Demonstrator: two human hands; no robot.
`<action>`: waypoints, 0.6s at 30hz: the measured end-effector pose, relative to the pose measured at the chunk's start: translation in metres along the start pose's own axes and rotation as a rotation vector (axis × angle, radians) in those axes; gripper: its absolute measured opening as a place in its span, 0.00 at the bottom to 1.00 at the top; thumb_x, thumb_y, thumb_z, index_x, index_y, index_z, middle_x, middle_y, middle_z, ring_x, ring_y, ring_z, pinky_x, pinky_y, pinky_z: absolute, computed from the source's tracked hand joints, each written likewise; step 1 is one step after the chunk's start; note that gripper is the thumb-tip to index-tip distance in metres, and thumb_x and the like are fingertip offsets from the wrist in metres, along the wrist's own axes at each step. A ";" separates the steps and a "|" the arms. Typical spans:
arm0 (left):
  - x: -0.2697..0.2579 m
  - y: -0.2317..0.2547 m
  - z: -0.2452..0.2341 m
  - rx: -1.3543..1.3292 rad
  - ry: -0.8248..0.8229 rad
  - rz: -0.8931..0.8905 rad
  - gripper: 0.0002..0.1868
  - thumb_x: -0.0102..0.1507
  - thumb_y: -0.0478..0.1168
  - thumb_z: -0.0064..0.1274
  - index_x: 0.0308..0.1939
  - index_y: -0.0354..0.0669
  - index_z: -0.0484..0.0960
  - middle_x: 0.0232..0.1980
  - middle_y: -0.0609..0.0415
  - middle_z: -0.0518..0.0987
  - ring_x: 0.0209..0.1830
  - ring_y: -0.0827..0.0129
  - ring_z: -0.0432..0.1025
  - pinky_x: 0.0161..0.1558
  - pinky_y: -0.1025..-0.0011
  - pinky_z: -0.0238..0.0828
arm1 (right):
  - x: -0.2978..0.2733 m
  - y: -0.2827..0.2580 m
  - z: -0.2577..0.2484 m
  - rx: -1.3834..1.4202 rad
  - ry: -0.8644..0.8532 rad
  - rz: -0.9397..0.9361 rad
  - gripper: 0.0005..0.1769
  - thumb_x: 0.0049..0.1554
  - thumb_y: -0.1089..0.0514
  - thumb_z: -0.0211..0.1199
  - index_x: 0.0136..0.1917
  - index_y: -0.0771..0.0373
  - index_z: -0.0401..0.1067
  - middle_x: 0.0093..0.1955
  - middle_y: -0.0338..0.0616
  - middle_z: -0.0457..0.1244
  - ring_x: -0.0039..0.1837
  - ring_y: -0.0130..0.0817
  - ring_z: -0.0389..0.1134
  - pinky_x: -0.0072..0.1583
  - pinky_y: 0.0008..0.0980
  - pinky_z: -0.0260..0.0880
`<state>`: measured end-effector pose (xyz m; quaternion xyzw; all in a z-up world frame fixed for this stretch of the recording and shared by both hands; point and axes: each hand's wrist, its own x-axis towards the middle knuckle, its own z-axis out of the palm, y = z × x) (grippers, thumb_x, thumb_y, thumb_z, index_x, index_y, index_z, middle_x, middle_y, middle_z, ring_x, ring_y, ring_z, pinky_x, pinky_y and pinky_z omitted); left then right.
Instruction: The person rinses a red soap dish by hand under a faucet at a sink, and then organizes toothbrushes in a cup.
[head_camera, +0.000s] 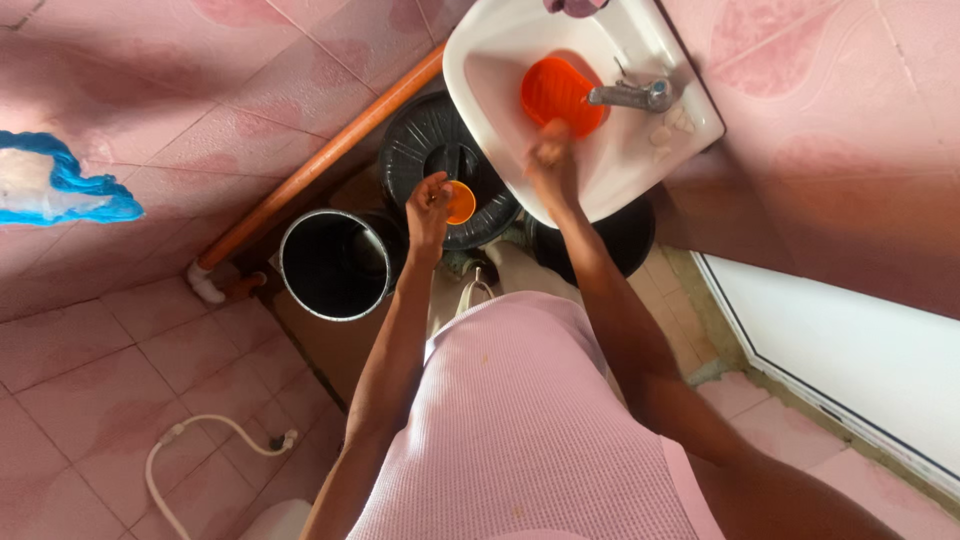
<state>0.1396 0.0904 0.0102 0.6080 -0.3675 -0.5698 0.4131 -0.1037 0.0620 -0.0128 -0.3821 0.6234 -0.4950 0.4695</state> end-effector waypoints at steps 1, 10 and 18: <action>0.003 -0.003 0.003 -0.002 0.000 0.008 0.21 0.69 0.43 0.56 0.62 0.34 0.77 0.48 0.52 0.82 0.47 0.72 0.77 0.45 0.71 0.78 | -0.002 0.003 0.001 -0.041 -0.087 0.086 0.22 0.63 0.60 0.65 0.67 0.65 0.64 0.49 0.45 0.70 0.43 0.29 0.74 0.44 0.26 0.75; 0.013 0.013 0.040 0.047 -0.102 0.013 0.20 0.68 0.42 0.54 0.61 0.35 0.78 0.49 0.55 0.83 0.46 0.73 0.78 0.44 0.75 0.77 | -0.017 -0.033 -0.002 0.021 -0.095 0.161 0.18 0.61 0.60 0.61 0.63 0.67 0.68 0.51 0.46 0.70 0.44 0.31 0.74 0.41 0.27 0.72; 0.007 -0.025 -0.016 -0.119 0.052 -0.032 0.19 0.68 0.41 0.54 0.61 0.36 0.79 0.48 0.52 0.83 0.47 0.69 0.79 0.44 0.70 0.79 | -0.031 -0.047 -0.027 0.184 -0.145 0.155 0.14 0.62 0.60 0.58 0.61 0.63 0.68 0.53 0.46 0.70 0.44 0.31 0.73 0.43 0.26 0.71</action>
